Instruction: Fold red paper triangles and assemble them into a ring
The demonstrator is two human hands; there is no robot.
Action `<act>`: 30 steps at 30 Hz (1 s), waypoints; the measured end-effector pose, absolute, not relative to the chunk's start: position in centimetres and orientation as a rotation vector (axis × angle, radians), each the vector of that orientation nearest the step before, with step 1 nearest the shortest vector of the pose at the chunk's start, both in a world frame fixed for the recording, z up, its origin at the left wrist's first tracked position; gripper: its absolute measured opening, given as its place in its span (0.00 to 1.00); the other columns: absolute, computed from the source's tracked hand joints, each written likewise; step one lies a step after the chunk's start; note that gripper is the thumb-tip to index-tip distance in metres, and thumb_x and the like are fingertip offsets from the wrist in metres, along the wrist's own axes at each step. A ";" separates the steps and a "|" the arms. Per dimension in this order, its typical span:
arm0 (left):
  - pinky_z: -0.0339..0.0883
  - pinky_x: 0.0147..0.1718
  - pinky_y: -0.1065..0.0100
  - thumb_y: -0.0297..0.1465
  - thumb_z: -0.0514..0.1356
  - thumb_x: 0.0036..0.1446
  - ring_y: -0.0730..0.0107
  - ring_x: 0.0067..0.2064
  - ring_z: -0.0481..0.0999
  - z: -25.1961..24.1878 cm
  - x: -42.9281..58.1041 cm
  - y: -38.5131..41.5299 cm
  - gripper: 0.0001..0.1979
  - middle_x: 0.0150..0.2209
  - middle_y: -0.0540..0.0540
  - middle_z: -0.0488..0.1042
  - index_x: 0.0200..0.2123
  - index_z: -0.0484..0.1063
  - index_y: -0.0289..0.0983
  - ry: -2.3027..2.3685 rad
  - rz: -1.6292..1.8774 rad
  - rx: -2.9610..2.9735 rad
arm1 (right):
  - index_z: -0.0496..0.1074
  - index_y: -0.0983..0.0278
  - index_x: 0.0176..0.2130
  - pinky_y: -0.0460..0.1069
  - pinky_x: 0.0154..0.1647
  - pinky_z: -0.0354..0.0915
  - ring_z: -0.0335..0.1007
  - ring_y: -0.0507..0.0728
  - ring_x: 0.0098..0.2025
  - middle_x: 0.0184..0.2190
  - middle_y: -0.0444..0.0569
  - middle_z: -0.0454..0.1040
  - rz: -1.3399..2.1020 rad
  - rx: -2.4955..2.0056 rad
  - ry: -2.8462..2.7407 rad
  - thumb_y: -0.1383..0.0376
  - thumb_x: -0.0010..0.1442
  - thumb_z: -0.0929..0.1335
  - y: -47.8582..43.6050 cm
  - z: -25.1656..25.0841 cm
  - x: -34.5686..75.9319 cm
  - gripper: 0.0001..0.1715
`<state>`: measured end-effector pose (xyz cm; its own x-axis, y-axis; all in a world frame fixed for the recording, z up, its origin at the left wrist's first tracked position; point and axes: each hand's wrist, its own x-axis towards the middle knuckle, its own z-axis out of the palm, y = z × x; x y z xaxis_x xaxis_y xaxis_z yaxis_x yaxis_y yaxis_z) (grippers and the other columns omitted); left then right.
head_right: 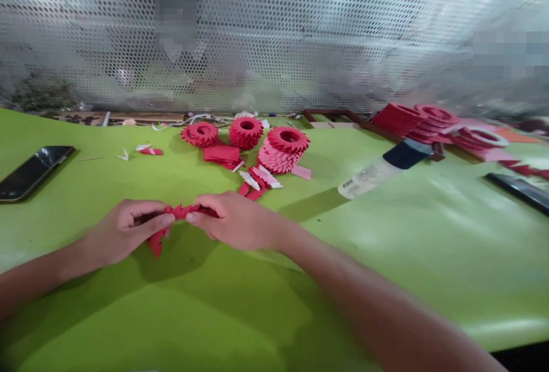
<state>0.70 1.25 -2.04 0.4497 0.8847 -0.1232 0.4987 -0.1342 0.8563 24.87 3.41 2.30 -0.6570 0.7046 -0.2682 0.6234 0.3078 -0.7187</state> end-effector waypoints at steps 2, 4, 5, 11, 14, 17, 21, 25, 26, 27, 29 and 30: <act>0.48 0.20 0.72 0.50 0.56 0.64 0.74 0.21 0.62 -2.1 0.7 1.3 0.23 0.22 0.51 0.70 0.30 0.75 0.36 1.161 0.522 1.775 | 0.66 0.62 0.33 0.47 0.25 0.52 0.60 0.50 0.24 0.23 0.40 0.66 1.280 -1.225 -2.448 0.46 0.72 0.62 3.4 2.3 24.9 0.25; 0.48 0.20 0.72 0.50 0.57 0.64 0.74 0.21 0.62 -2.2 0.7 1.3 0.24 0.23 0.51 0.71 0.29 0.75 0.36 1.139 0.504 1.756 | 0.65 0.62 0.33 0.47 0.24 0.51 0.58 0.50 0.23 0.22 0.39 0.62 1.261 -1.225 -2.424 0.46 0.72 0.62 3.3 2.0 24.6 0.25; 0.48 0.20 0.72 0.50 0.57 0.64 0.74 0.21 0.62 -2.3 0.7 1.2 0.24 0.23 0.51 0.71 0.29 0.75 0.36 1.136 0.505 1.747 | 0.65 0.61 0.33 0.47 0.24 0.51 0.57 0.50 0.23 0.22 0.38 0.62 1.264 -1.232 -2.395 0.47 0.72 0.62 3.2 1.8 24.5 0.24; 0.51 0.21 0.72 0.50 0.57 0.64 0.73 0.23 0.65 -2.2 0.7 1.2 0.24 0.24 0.49 0.73 0.30 0.76 0.36 1.129 0.474 1.749 | 0.66 0.62 0.35 0.47 0.24 0.55 0.58 0.50 0.23 0.24 0.39 0.65 1.290 -1.260 -2.306 0.49 0.73 0.60 2.8 1.4 23.8 0.23; 0.51 0.20 0.72 0.50 0.56 0.65 0.73 0.22 0.65 -2.1 0.6 1.2 0.24 0.24 0.49 0.73 0.30 0.76 0.36 1.115 0.483 1.752 | 0.70 0.62 0.43 0.47 0.25 0.56 0.63 0.51 0.25 0.26 0.40 0.69 1.316 -1.261 -2.315 0.45 0.72 0.62 2.9 1.7 24.2 0.23; 0.46 0.17 0.73 0.49 0.57 0.64 0.76 0.19 0.60 -2.2 0.5 1.3 0.23 0.20 0.52 0.68 0.29 0.75 0.36 1.116 0.574 1.726 | 0.70 0.61 0.48 0.47 0.26 0.60 0.67 0.52 0.27 0.28 0.42 0.73 1.334 -1.260 -2.253 0.42 0.70 0.63 3.1 1.7 24.6 0.27; 0.43 0.17 0.73 0.49 0.59 0.64 0.77 0.18 0.57 -2.4 0.5 1.3 0.23 0.19 0.53 0.65 0.28 0.75 0.37 1.116 0.635 1.703 | 0.65 0.61 0.37 0.46 0.24 0.59 0.63 0.49 0.24 0.25 0.39 0.69 1.365 -1.242 -2.168 0.43 0.72 0.60 2.9 1.2 24.4 0.26; 0.45 0.16 0.74 0.50 0.58 0.65 0.77 0.18 0.58 -2.5 0.6 1.3 0.23 0.19 0.53 0.65 0.28 0.75 0.37 1.112 0.613 1.717 | 0.62 0.61 0.36 0.45 0.23 0.57 0.60 0.48 0.23 0.23 0.37 0.64 1.385 -1.217 -2.102 0.44 0.73 0.59 2.6 1.0 23.9 0.26; 0.46 0.16 0.74 0.50 0.58 0.65 0.77 0.19 0.59 -2.5 0.7 1.3 0.23 0.20 0.53 0.66 0.28 0.75 0.37 1.112 0.608 1.729 | 0.63 0.61 0.36 0.45 0.23 0.57 0.60 0.48 0.23 0.23 0.37 0.64 1.390 -1.216 -2.114 0.44 0.73 0.59 2.5 1.1 23.9 0.25; 0.47 0.17 0.74 0.49 0.58 0.65 0.76 0.19 0.59 -2.4 0.7 1.3 0.23 0.20 0.53 0.66 0.29 0.75 0.36 1.109 0.604 1.744 | 0.64 0.61 0.37 0.45 0.23 0.56 0.60 0.49 0.23 0.23 0.37 0.65 1.400 -1.218 -2.141 0.44 0.73 0.60 2.5 1.2 23.9 0.25; 0.48 0.17 0.74 0.48 0.57 0.65 0.76 0.20 0.59 -2.1 0.8 1.3 0.23 0.20 0.53 0.65 0.30 0.75 0.36 1.099 0.616 1.781 | 0.66 0.61 0.37 0.46 0.23 0.56 0.60 0.49 0.23 0.23 0.38 0.66 1.410 -1.225 -2.211 0.43 0.72 0.61 2.5 1.4 23.9 0.25; 0.48 0.18 0.73 0.48 0.57 0.66 0.76 0.20 0.59 -1.9 0.8 1.3 0.22 0.20 0.54 0.65 0.30 0.75 0.36 1.095 0.629 1.797 | 0.67 0.61 0.38 0.46 0.23 0.56 0.61 0.49 0.23 0.24 0.39 0.66 1.413 -1.228 -2.235 0.43 0.71 0.62 2.6 1.5 24.0 0.25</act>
